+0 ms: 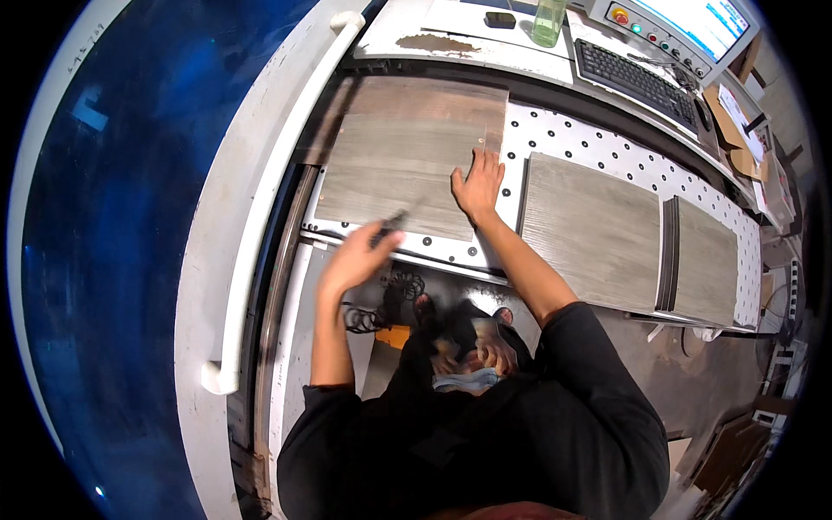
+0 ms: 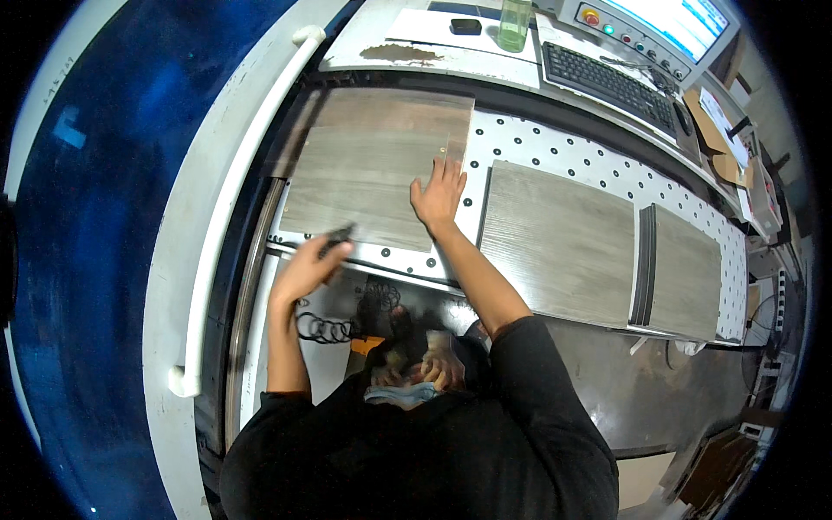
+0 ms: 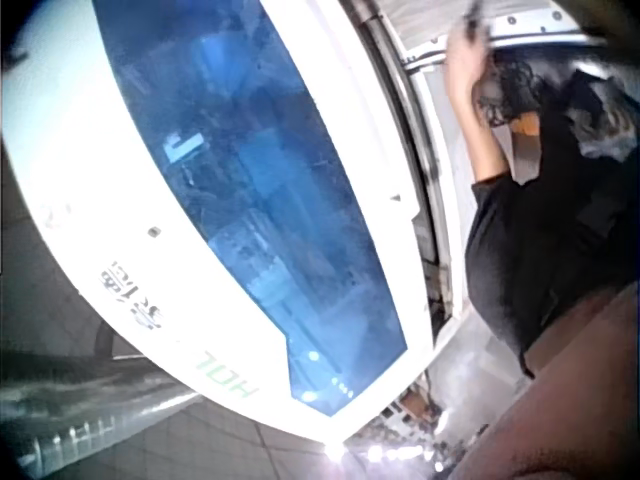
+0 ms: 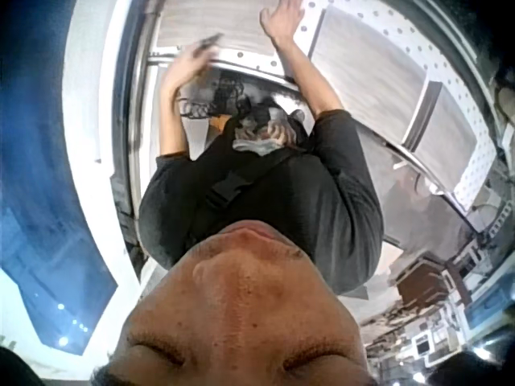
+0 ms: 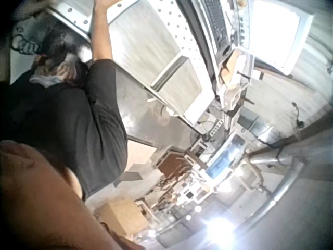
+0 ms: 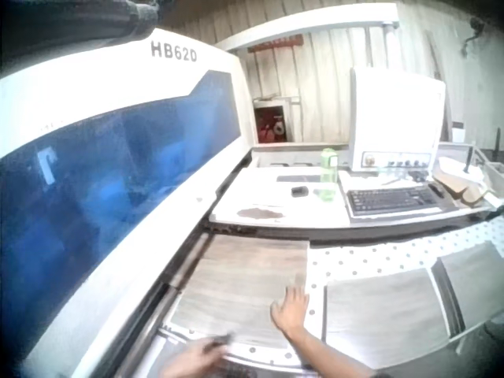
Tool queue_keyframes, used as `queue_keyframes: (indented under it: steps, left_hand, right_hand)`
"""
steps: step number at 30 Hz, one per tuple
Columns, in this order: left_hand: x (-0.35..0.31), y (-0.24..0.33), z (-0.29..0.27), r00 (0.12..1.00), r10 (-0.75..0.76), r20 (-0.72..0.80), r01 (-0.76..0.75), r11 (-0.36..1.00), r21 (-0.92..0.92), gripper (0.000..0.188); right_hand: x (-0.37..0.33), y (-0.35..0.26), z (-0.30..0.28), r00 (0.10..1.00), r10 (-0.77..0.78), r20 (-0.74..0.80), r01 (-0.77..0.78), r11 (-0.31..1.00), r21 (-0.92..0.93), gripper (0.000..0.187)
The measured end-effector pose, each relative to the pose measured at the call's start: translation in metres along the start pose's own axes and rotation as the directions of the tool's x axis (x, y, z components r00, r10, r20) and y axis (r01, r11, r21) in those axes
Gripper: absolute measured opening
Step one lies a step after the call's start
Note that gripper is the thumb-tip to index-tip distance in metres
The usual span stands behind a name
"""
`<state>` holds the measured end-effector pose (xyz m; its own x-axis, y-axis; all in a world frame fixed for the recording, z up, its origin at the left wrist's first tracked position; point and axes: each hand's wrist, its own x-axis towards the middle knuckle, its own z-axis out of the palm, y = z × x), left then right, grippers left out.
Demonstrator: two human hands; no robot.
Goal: The person arranges rectangular wood-look tiles on a perforated metal workbench. They use a handheld air blower to clean the surface of the tiles and the workbench, then place and adjust the tiles into a specific layout.
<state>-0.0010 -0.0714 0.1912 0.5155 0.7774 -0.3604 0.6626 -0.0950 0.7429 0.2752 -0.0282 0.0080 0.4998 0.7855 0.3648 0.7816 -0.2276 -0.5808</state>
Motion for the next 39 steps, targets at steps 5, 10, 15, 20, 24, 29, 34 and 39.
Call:
queue_keyframes:
  steps: [5, 10, 15, 20, 24, 29, 34, 39]
  left_hand:
    - [-0.100, 0.007, -0.046, 0.411, 0.128, -0.902, -0.174, 0.983, 0.060, 0.038]
    - [-0.146, -0.029, -0.050, -0.151, 0.048, -0.987, -0.024, 0.998, 0.052, 0.046]
    - [-0.171, -0.063, -0.027, -0.126, 0.121, -0.985, 0.568, 0.822, 0.028, 0.063]
    - [-0.150, -0.015, -0.004, -0.434, 0.445, -0.783, 0.067, 0.883, 0.465, 0.062]
    - [-0.091, -0.020, 0.014, 0.026, 0.730, -0.683, -0.091, 0.682, 0.726, 0.035]
    - [0.079, -0.141, 0.001, 0.591, 0.275, -0.758, 0.078, 0.916, 0.393, 0.058]
    - [0.119, -0.182, -0.019, 0.740, 0.213, -0.638, 0.096, 0.906, 0.413, 0.063]
    - [0.124, -0.170, -0.074, 0.846, -0.122, -0.520, 0.329, 0.886, 0.328, 0.091]
  right_hand:
    - [0.000, -0.001, -0.003, 1.000, -0.005, -0.006, 0.005, 0.999, -0.032, 0.068]
    - [0.000, -0.004, -0.002, 1.000, -0.022, -0.002, 0.021, 0.999, -0.033, 0.067]
    - [0.002, -0.006, 0.000, 0.998, -0.003, 0.062, 0.006, 0.999, -0.052, 0.068]
    - [-0.006, -0.001, -0.011, 0.955, 0.080, 0.284, -0.065, 0.996, -0.062, 0.081]
    - [-0.048, -0.028, -0.055, 0.868, 0.108, 0.484, -0.086, 0.994, -0.068, 0.093]
    - [-0.124, -0.039, -0.070, 0.904, 0.039, 0.425, 0.009, 0.994, -0.109, 0.093]
    - [-0.131, -0.048, -0.086, 0.887, 0.118, 0.447, -0.174, 0.981, 0.085, 0.083]
    - [-0.123, -0.024, -0.092, 0.919, 0.194, 0.344, -0.393, 0.543, 0.742, 0.070]
